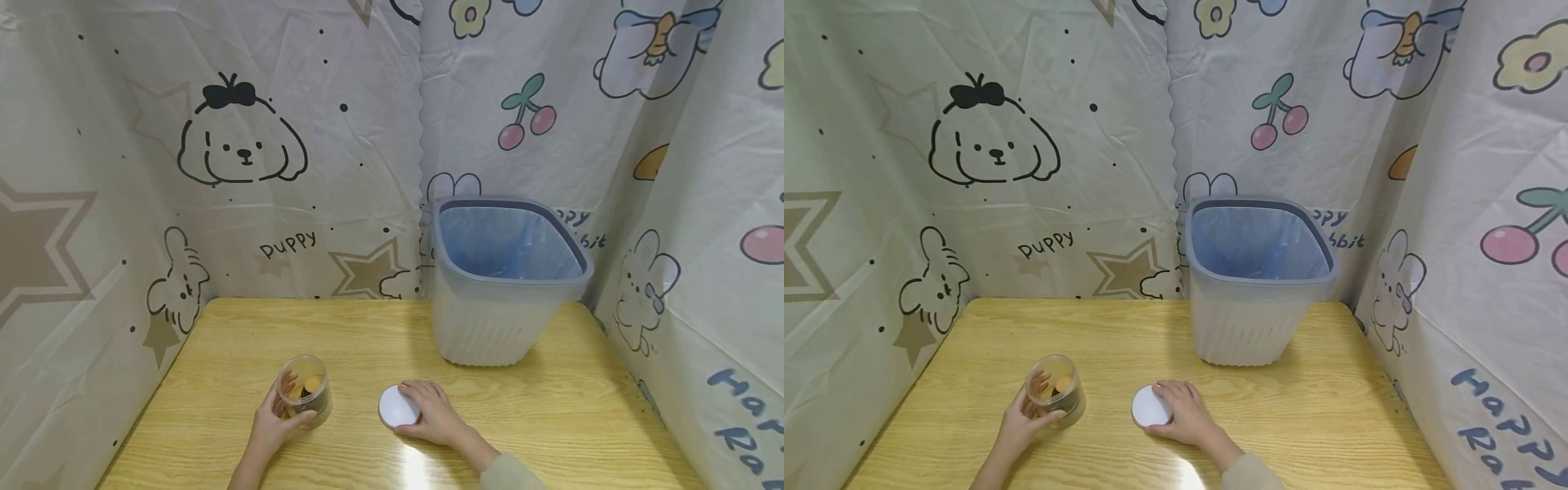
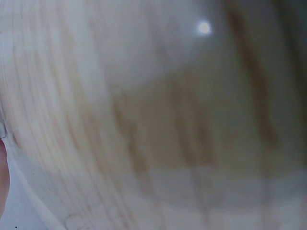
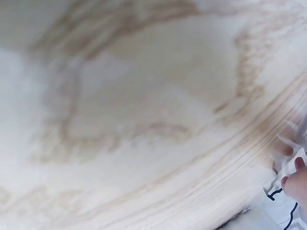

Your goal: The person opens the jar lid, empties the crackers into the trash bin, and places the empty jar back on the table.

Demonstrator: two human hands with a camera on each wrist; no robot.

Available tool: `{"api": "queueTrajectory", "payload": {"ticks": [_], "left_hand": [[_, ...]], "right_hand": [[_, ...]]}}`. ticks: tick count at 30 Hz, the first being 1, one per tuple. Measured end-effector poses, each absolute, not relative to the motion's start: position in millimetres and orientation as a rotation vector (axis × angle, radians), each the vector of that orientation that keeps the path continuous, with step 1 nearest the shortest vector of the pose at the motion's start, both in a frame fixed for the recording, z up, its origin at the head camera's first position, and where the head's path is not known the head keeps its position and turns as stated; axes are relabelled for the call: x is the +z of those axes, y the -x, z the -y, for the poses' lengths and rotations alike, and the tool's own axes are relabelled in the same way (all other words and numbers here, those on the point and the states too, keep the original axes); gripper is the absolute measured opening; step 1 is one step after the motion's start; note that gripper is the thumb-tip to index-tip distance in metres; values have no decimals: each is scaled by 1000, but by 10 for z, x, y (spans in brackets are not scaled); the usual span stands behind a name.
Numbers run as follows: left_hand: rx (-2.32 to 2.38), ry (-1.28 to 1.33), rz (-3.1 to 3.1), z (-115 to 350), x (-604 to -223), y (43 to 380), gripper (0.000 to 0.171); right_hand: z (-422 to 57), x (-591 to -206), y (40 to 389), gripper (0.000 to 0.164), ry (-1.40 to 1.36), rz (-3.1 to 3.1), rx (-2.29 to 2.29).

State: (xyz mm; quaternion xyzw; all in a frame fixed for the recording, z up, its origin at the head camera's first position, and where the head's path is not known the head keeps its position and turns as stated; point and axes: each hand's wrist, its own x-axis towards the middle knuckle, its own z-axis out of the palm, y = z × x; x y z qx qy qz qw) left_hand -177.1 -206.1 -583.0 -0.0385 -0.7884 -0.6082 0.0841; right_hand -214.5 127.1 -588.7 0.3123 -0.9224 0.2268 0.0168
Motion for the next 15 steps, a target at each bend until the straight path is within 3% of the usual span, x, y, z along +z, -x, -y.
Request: {"api": "queueTrajectory", "payload": {"ticks": [10,15], "left_hand": [[-1821,97,2357,2064,-5832,1778,88],[-1807,91,2368,2068,-5841,1777,88]], "right_hand": [[-1258,-5833,2135,76,-982,2858,721],[-1232,-5716,2143,64,-977,2824,757]]}}
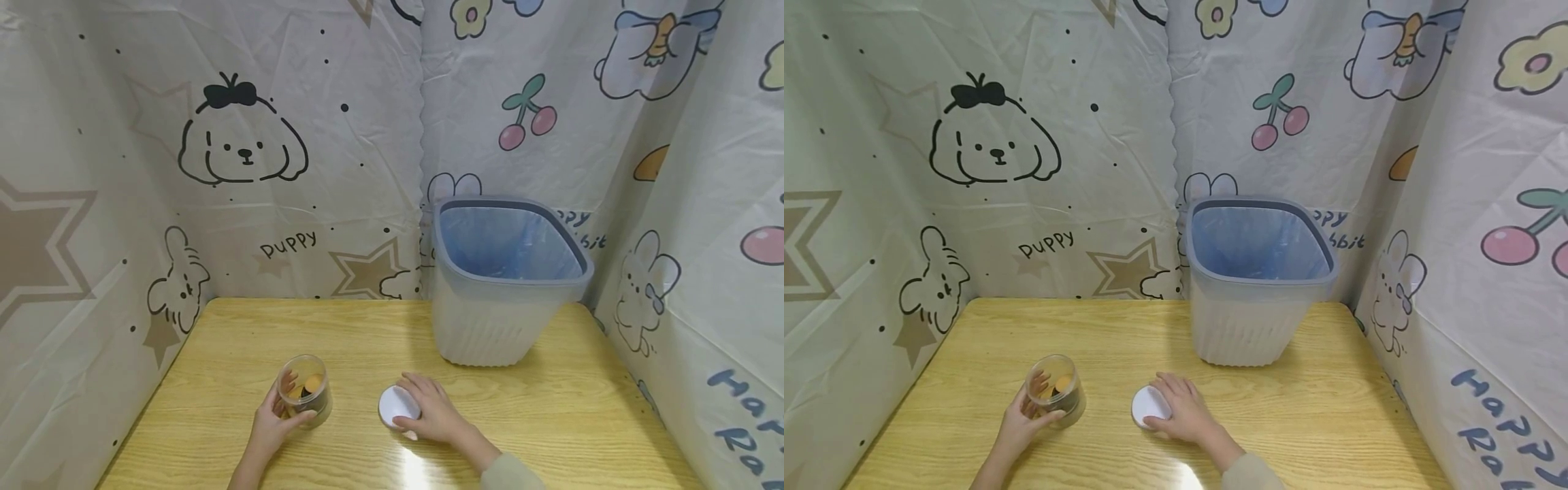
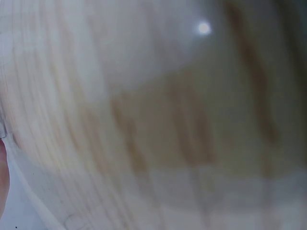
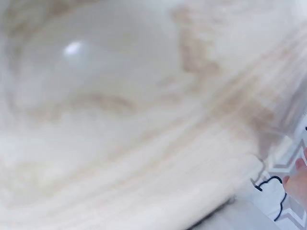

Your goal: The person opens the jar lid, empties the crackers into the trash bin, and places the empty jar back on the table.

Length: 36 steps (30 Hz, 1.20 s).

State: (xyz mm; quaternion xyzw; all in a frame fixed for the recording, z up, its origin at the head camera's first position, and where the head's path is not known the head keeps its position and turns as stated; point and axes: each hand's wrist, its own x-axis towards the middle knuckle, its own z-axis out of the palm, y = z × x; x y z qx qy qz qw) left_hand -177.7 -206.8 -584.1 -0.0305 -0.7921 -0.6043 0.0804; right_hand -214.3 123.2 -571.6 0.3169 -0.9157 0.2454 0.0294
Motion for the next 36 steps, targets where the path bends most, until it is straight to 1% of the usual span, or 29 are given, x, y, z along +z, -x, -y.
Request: {"api": "queueTrajectory", "payload": {"ticks": [5,12,22,36], "left_hand": [[-1792,75,2371,2063,-5845,1777,89],[-1804,77,2363,2055,-5823,1773,90],[-1818,74,2367,2060,-5827,1780,89],[-1799,83,2371,2057,-5820,1771,89]], "right_hand": [[-1209,-5529,2150,53,-952,2807,783],[-1196,-5251,2172,50,-965,2742,680],[-1250,-4806,2267,49,-1036,2426,478],[-1392,-4173,2305,46,-1060,2262,414]]}}
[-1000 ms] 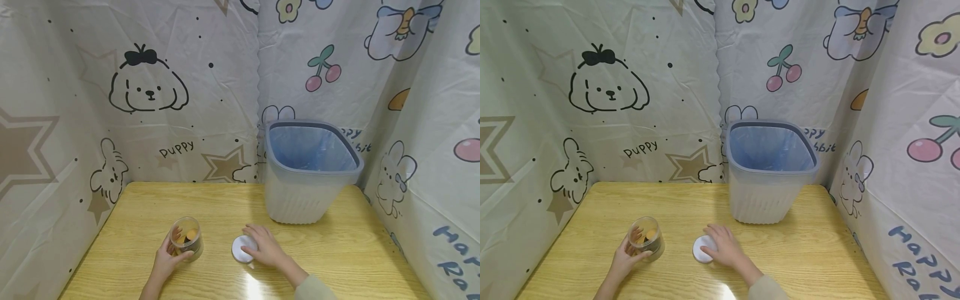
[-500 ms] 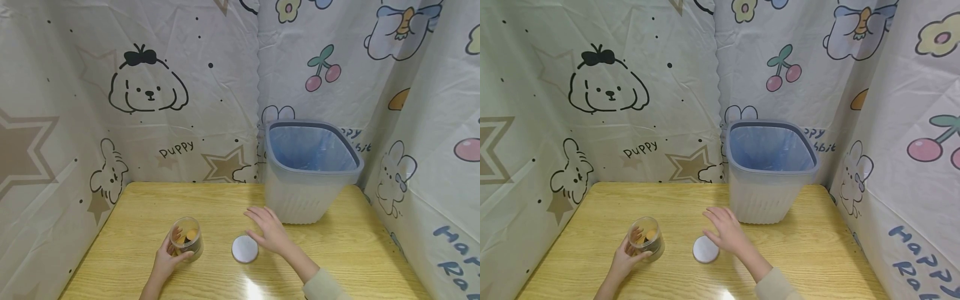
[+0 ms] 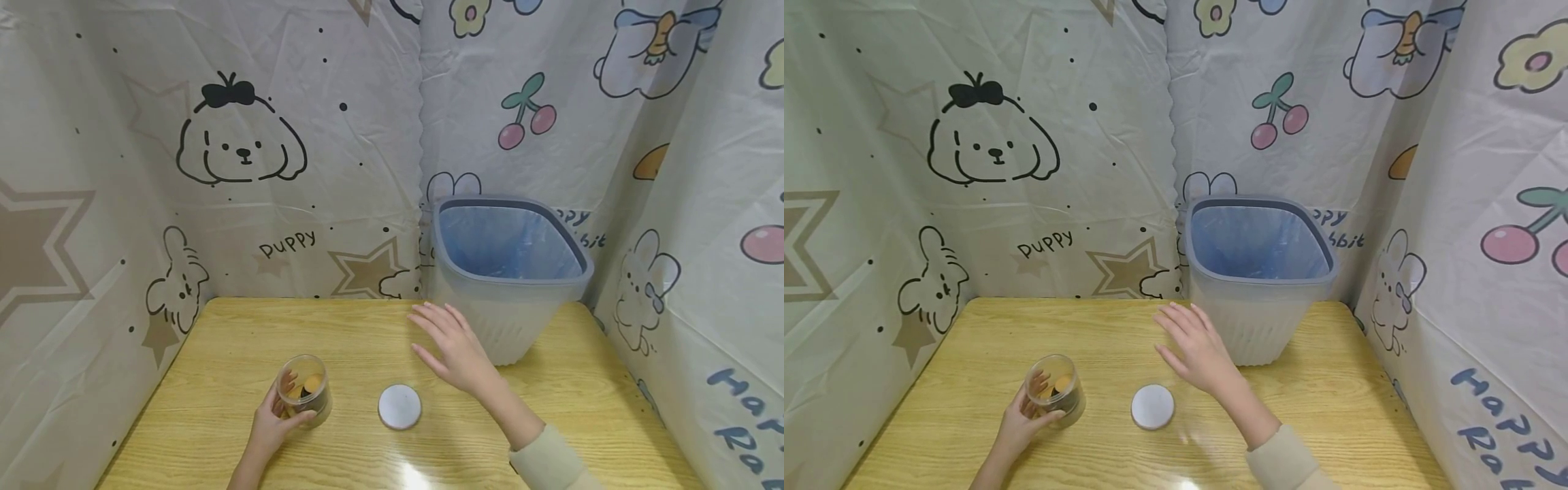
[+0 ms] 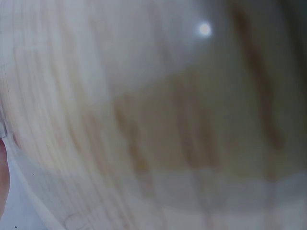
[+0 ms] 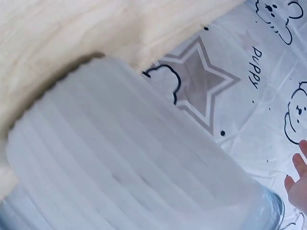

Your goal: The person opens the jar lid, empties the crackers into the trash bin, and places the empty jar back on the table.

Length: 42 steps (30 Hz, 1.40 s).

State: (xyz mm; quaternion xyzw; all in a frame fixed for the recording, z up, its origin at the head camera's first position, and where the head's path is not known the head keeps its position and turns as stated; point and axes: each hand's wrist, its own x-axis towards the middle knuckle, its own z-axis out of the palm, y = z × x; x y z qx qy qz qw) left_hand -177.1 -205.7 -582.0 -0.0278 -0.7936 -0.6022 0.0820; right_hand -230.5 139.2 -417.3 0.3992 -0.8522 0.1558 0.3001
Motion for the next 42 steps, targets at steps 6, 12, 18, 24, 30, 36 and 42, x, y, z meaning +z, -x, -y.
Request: {"api": "queueTrajectory", "payload": {"ticks": [6,12,18,24,30,36,42], "left_hand": [[-1814,82,2373,2063,-5821,1774,88],[-1826,91,2373,2065,-5810,1769,88],[-1832,99,2365,2055,-5817,1778,88],[-1815,90,2371,2051,-5815,1780,88],[-1826,94,2367,2057,-5807,1773,88],[-1831,109,2353,2061,-5797,1766,88],[-1833,110,2356,2065,-5805,1770,87]], "right_hand": [[-1460,-3892,2336,45,-1043,2209,415],[-1608,-3692,2386,48,-958,2163,404],[-1831,-3580,2469,51,-835,2120,420],[-2049,-3462,2550,48,-700,2137,462],[-2231,-3366,2644,48,-588,2179,505],[-2412,-3320,2710,47,-481,2219,543],[-2617,-3268,2738,49,-347,2269,585]]}}
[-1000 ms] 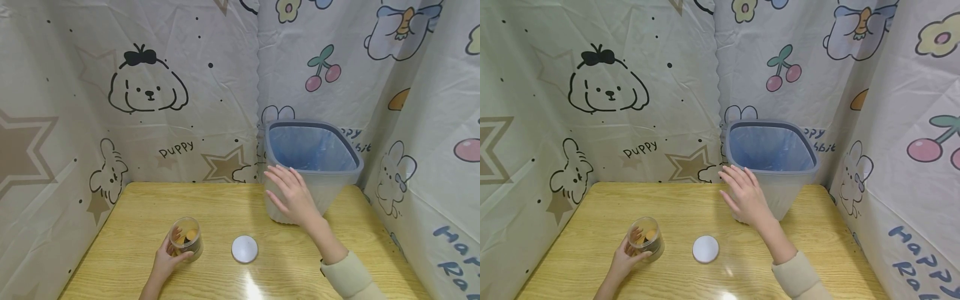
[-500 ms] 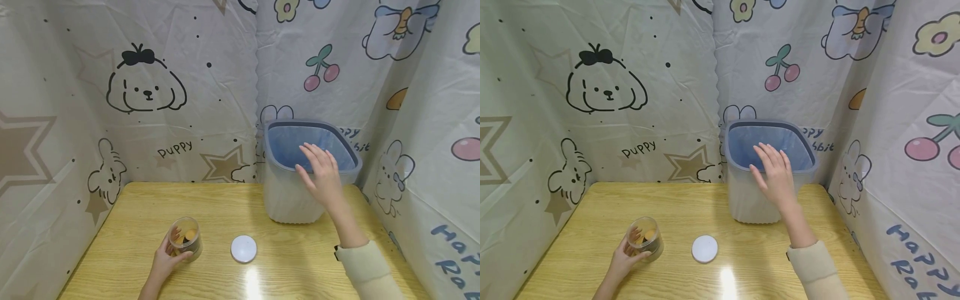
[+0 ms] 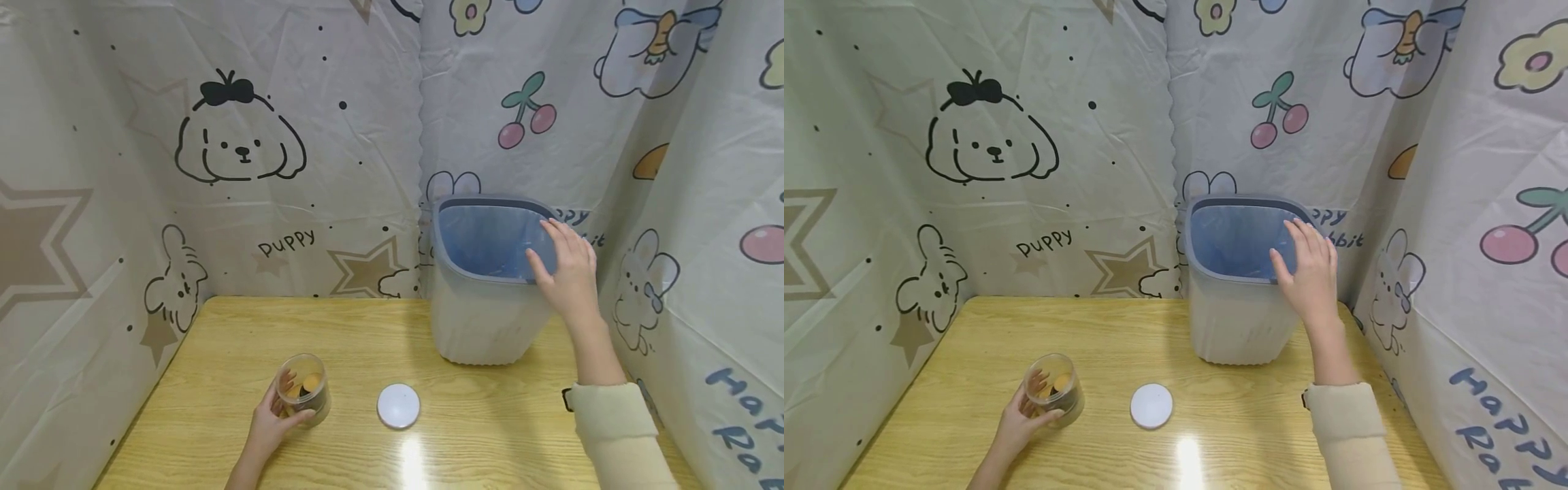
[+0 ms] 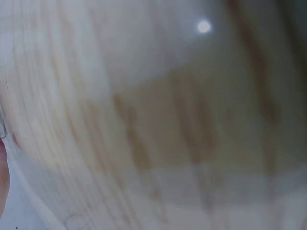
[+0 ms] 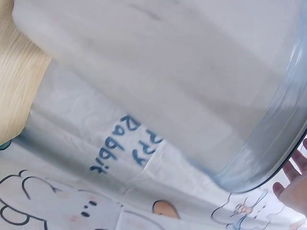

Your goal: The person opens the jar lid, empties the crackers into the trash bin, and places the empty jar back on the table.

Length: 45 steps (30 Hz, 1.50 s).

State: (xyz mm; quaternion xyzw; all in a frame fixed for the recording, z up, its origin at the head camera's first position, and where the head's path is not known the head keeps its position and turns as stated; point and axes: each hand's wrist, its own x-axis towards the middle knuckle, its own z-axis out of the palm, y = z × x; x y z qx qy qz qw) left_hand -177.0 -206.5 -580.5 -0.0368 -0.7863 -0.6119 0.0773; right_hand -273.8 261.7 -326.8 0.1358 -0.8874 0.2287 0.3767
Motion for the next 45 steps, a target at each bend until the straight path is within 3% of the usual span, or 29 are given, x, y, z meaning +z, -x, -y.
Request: {"api": "queueTrajectory", "payload": {"ticks": [21,45], "left_hand": [[-1810,101,2372,2076,-5797,1756,86],[-1830,82,2360,2069,-5815,1782,87]], "right_hand": [[-3120,-3107,2855,63,-61,2647,516],[-3486,-3018,3137,77,-83,2942,493]]}}
